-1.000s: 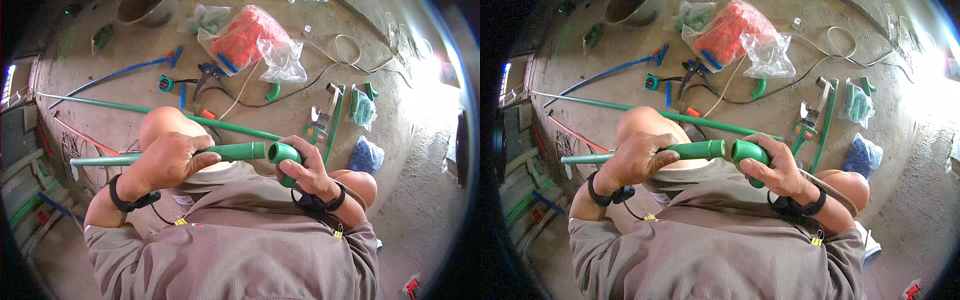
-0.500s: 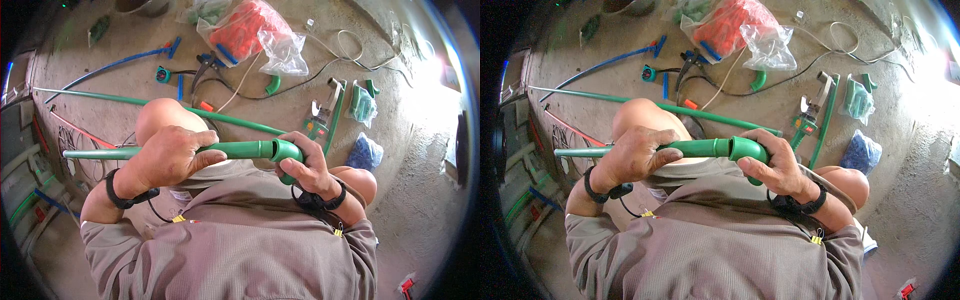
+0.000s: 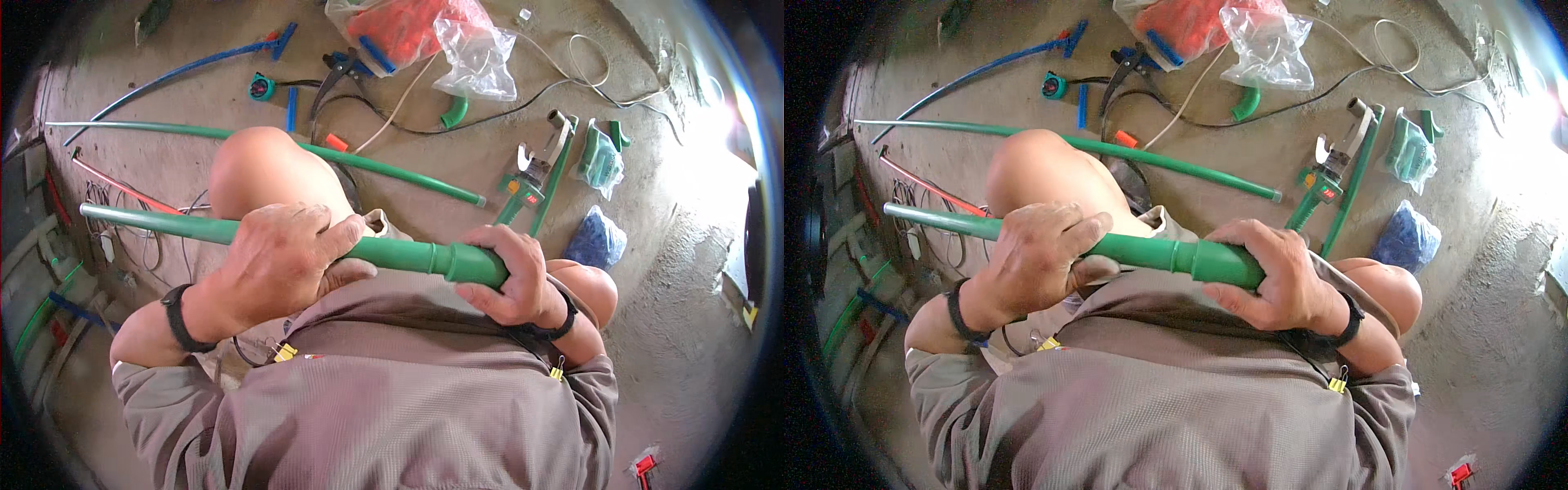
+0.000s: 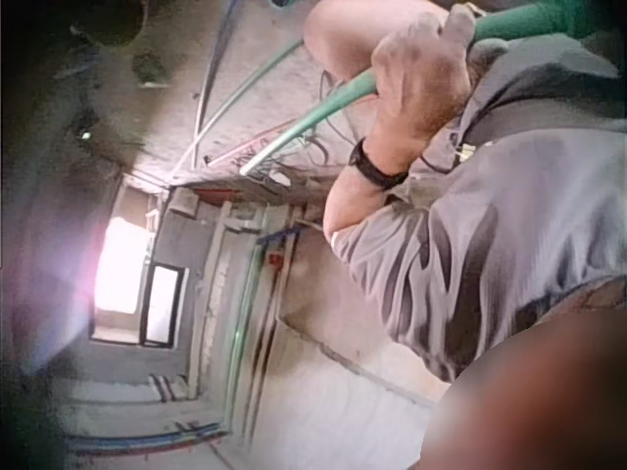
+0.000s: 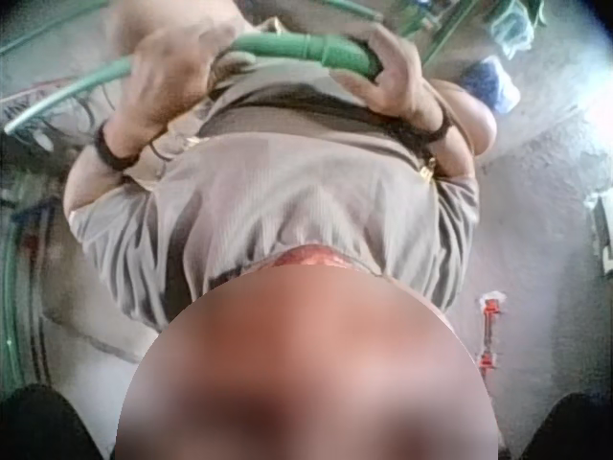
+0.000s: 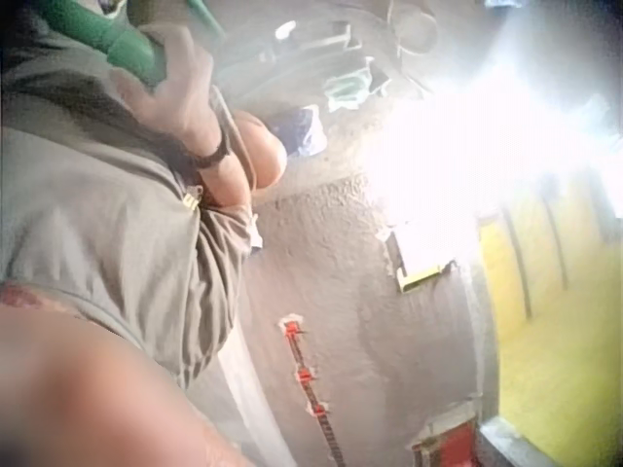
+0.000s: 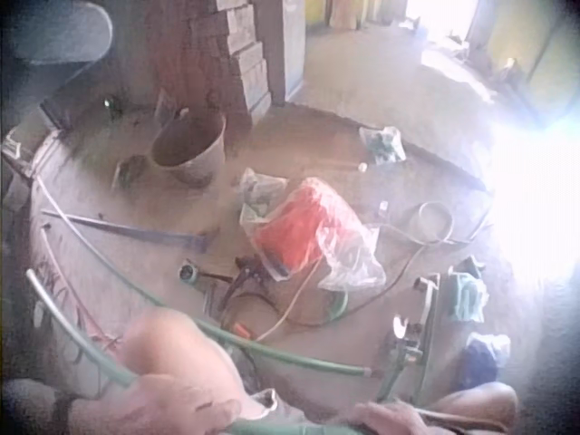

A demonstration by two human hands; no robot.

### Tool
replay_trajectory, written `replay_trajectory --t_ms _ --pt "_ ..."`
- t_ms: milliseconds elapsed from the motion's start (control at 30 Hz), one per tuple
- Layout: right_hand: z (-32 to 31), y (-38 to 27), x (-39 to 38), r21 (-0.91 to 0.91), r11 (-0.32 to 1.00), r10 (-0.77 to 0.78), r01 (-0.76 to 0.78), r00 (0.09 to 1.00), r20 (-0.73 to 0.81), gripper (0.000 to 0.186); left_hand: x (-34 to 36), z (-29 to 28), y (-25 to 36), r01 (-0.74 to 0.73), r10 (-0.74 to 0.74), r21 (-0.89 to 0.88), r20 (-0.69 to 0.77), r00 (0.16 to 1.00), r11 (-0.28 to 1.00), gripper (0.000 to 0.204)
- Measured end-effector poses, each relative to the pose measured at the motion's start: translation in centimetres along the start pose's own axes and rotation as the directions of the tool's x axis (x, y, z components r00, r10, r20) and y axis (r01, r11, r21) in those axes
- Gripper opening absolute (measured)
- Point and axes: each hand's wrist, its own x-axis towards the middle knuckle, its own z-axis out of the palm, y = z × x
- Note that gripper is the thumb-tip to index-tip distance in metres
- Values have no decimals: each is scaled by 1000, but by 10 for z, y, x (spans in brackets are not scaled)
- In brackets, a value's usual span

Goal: Fitting together green plastic pipes using a heat-fusion welding tool and connectors.

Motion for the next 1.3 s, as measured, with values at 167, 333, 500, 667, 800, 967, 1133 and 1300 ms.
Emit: replay_trajectory --t_ms 167,333,500,667,800,967,1133,1300 --pt "12 -1 -6 -42 993 -105 106 994 23 47 -10 7 -6 -147 148 153 4 989 977 54" --pt "18 2 -8 -56 981 -186 185 982 -13 48 -8 9 -7 -179 187 166 -34 982 970 41" --pt "21 2 -7 -63 988 -146 144 989 -23 48 -11 17 -14 -184 198 248 -32 980 951 16" --pt "27 3 -4 18 979 -200 201 979 -44 47 -9 10 -17 -285 296 256 -2 955 924 24" --pt "24 1 4 -14 984 -175 176 984 8 47 -8 15 -20 -271 285 234 -29 958 934 21" --pt "28 6 4 9 990 -140 140 990 12 46 -5 17 -24 -276 297 258 -45 954 926 20" --pt "29 7 5 10 993 -122 121 992 38 45 -4 19 -28 -303 325 281 -33 945 910 19" --pt "28 7 8 23 995 -102 101 994 44 45 -3 20 -29 -315 341 314 -30 940 896 17"
